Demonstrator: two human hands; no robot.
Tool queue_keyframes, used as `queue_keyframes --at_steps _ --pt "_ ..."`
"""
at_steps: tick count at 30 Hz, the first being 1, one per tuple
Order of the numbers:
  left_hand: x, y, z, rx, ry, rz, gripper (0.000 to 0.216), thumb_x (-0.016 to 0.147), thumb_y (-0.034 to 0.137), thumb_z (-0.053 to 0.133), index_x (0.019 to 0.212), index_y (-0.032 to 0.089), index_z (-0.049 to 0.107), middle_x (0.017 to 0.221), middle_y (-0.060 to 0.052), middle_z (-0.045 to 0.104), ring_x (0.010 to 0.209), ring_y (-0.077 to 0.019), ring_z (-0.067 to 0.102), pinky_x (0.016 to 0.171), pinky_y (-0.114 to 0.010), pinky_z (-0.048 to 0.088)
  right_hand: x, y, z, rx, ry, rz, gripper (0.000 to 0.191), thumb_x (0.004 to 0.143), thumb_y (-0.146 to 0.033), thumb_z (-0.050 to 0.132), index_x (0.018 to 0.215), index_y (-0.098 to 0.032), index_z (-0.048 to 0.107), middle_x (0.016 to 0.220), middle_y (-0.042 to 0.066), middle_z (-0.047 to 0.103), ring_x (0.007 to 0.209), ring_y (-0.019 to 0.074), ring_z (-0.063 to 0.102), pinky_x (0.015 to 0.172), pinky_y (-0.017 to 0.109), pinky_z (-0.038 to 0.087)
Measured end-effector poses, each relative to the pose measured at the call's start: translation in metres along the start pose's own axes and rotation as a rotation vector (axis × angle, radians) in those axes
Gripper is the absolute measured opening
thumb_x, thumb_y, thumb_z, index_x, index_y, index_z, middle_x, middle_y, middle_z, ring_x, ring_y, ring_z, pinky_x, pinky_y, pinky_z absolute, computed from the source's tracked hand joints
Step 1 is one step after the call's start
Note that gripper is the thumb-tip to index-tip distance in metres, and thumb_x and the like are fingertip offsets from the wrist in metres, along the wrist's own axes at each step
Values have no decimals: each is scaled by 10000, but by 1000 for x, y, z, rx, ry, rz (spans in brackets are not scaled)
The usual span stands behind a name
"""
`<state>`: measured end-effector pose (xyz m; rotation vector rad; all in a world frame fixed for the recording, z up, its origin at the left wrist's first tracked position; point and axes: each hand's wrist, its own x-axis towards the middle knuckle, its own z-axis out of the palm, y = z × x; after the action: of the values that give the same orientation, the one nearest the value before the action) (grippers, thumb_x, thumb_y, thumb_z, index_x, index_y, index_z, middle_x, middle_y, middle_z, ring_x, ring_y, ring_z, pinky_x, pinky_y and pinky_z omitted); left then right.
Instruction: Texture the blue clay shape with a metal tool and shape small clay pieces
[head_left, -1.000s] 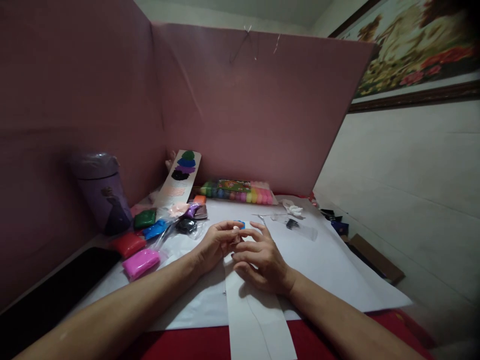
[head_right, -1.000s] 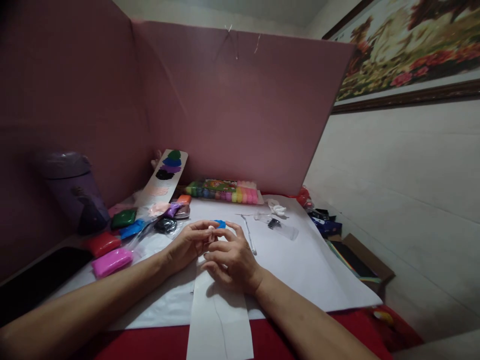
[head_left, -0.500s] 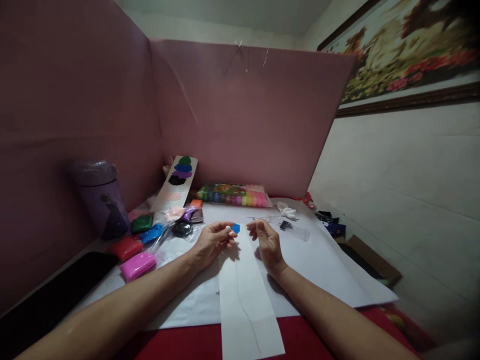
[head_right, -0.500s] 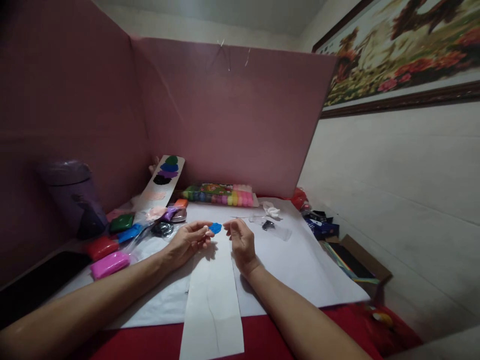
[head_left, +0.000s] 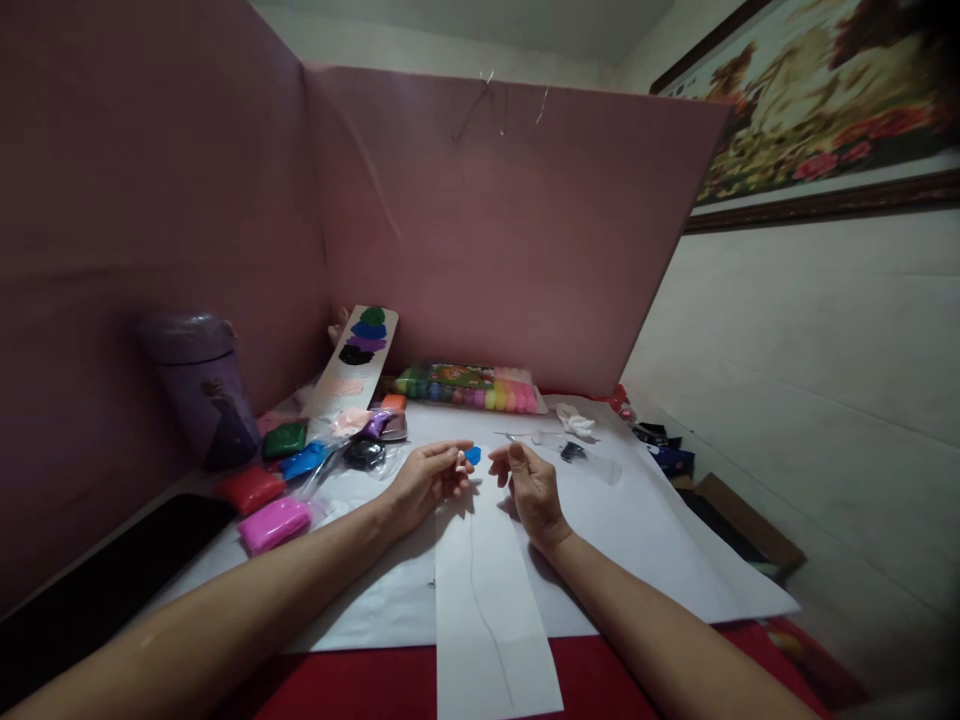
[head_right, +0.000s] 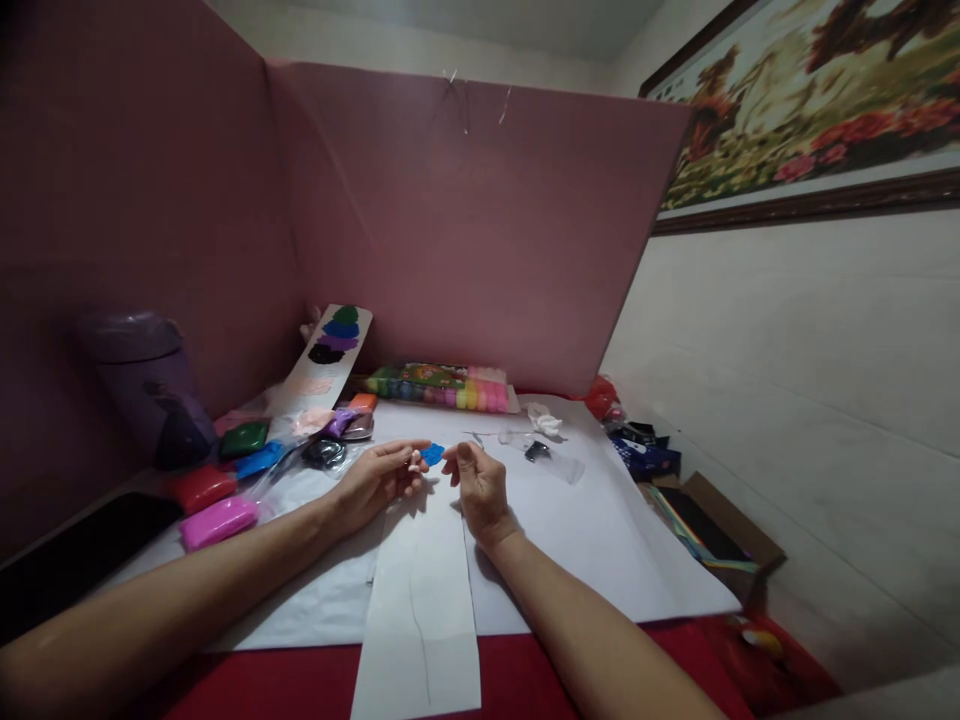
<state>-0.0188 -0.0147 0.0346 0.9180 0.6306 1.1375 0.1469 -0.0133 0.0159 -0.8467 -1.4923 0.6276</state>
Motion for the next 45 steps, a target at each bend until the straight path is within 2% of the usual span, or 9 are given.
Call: queue_keyframes --at_steps 3,16,28,36,40,43,45 --pt "1 0 0 8 9 -7 211 785 133 632 986 72 658 735 -76 626 554 -109 577 548 -227 492 -1 -2 0 -21 -24 -46 443 934 -507 392 784 -168 634 613 20 598 518 128 523 520 263 453" --pt "0 0 1 55 20 7 199 766 176 638 939 81 652 745 -83 636 560 -118 598 504 -212 464 -3 1 -1 -125 -83 -133 426 953 -473 371 800 -179 639 628 16 600 534 136 534 559 281 445" --pt "3 -2 -2 28 -7 -12 213 770 140 615 969 76 654 746 -68 622 557 -110 586 553 -232 485 -4 -1 0 -120 -78 -97 399 964 -428 365 819 -174 637 648 16 595 548 129 533 556 266 436" --pt "3 0 -1 34 25 -13 227 768 205 656 962 86 656 746 -63 625 546 -103 578 541 -218 473 -6 -7 2 -22 -28 -7 386 950 -451 381 853 -174 630 664 19 598 558 128 524 544 260 445" --pt "2 2 1 31 56 -20 255 751 238 668 951 80 656 732 -62 624 548 -112 578 520 -214 460 7 -24 2 120 25 192 397 907 -506 436 818 -163 614 646 24 602 499 107 503 380 199 347" --pt "1 1 1 35 35 -4 269 721 248 697 933 86 662 724 -57 621 545 -116 569 508 -221 452 22 -58 0 201 -91 326 387 842 -520 526 780 -148 612 605 12 593 458 96 501 331 172 307" --pt "1 0 1 26 15 -6 239 701 250 714 879 96 672 671 -43 606 538 -122 561 502 -227 447 28 -95 -1 222 -222 394 354 815 -492 563 757 -148 619 598 9 608 444 90 504 326 163 310"
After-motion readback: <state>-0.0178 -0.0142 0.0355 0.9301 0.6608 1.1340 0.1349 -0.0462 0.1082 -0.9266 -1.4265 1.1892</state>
